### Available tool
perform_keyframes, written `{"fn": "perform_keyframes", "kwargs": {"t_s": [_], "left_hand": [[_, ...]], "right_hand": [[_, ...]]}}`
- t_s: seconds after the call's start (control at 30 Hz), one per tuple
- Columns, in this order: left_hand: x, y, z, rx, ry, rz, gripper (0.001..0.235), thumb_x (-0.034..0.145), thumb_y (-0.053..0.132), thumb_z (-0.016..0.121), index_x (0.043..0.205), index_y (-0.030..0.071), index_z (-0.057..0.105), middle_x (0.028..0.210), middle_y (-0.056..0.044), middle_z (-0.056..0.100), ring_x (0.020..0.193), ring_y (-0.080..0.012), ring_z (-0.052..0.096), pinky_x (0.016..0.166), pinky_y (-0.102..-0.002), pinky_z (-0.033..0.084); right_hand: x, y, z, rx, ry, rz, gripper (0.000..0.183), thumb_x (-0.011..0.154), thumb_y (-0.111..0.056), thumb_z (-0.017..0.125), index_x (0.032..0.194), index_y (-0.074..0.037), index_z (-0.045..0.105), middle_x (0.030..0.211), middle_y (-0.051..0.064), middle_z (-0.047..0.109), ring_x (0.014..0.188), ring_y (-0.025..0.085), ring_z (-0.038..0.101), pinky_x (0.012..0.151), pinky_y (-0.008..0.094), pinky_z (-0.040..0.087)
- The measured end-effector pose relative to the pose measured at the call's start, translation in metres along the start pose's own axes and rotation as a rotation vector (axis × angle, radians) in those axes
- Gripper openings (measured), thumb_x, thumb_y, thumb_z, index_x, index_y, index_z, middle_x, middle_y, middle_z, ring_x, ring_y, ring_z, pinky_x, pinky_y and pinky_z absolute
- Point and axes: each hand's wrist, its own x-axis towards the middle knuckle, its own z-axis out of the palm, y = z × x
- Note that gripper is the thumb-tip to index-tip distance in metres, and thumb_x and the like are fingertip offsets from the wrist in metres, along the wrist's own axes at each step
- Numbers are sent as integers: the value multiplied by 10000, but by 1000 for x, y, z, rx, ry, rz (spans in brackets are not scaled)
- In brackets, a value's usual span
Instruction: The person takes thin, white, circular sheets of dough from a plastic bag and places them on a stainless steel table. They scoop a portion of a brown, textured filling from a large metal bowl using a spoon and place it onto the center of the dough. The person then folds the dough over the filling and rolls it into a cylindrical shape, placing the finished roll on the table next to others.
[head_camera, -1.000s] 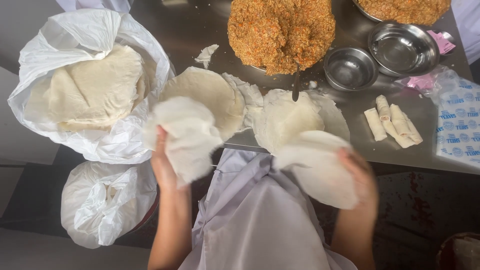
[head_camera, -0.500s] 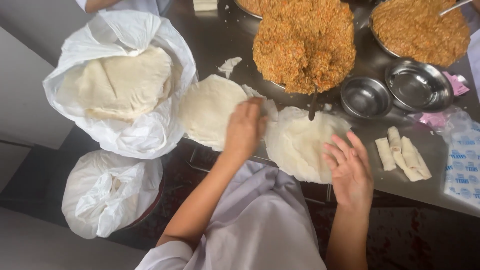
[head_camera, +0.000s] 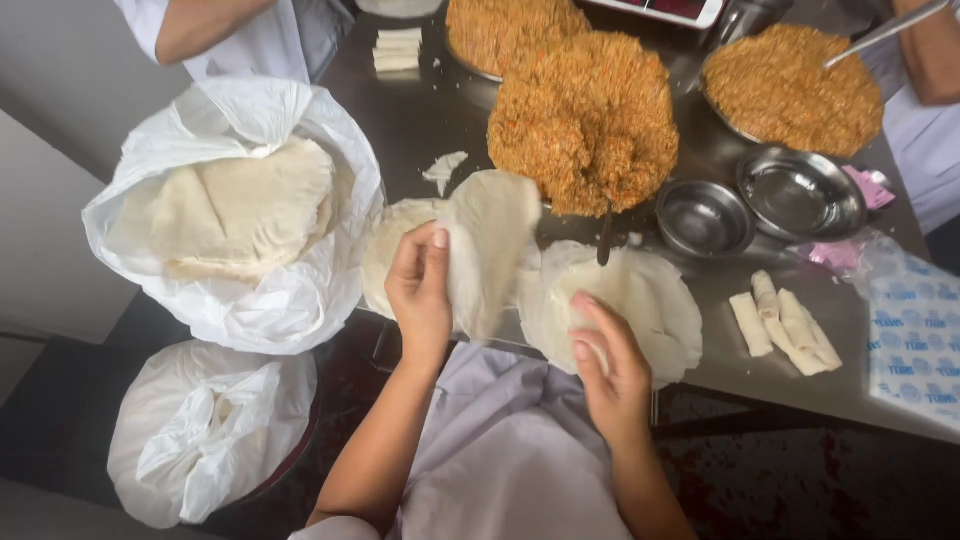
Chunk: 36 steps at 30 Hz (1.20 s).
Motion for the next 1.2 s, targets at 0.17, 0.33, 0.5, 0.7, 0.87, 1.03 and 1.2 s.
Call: {"fn": "perform_keyframes", "kwargs": {"t_s": [0.17,0.33,0.5,0.7,0.87,1.03,1.2], "left_hand": [[-34,-33,5,-218,112,-400,170,977,165,600,1053,70,720,719,-45,645,646,-97,560,602,-255,544],[-54,-49,-11,-246,86,-559,185,939,156,650,1057,49,744,737,-79,654,624,-122,557,651,-262,555],[-69,-29,-5,-340,-8,-631,195,880,125,698,1035,23,759,800,-105,711,716,-146,643,660,-262,587],[-84,-39,-9,-273,-75,-628,189,860,89,708,1019,16,778,850,-130,734,791,-174,650,721,-336,608],[-91,-44,-12,-367,-73,-615,168,863,98,685,953,-21,761,827,-130,714,769,-177,649,713,-303,573],[-91,-40,-15,-392,-129,-598,187,903,179,630,910,21,730,813,-91,686,782,-159,644,716,-301,552],[-80,-42,-19,-259,-400,-448,312,914,279,626,1136,88,518,835,-12,539,748,-99,524,746,-248,451]], "right_hand": [[21,22,27,-220,-157,-192,395,918,-66,608,1312,-65,596,1383,196,528,1284,353,512,983,417,507],[25,39,45,-387,-341,-176,342,933,-132,624,1274,-122,647,1343,133,585,1236,285,558,1019,382,483],[9,32,59,-207,-140,17,344,829,-196,787,1139,-108,666,927,56,685,785,198,681,644,290,578],[5,23,62,-326,-112,183,185,840,-207,741,1001,-165,663,707,32,706,541,158,627,516,309,532],[5,18,57,-223,-52,212,104,835,-82,659,891,-160,620,650,-7,605,593,140,619,558,284,518],[-8,35,64,-187,37,113,130,829,-10,571,875,-132,569,696,-29,592,591,100,547,584,251,489],[-15,27,67,-166,-93,60,122,933,-119,566,1052,-98,584,904,15,681,705,139,641,625,269,518]]}}
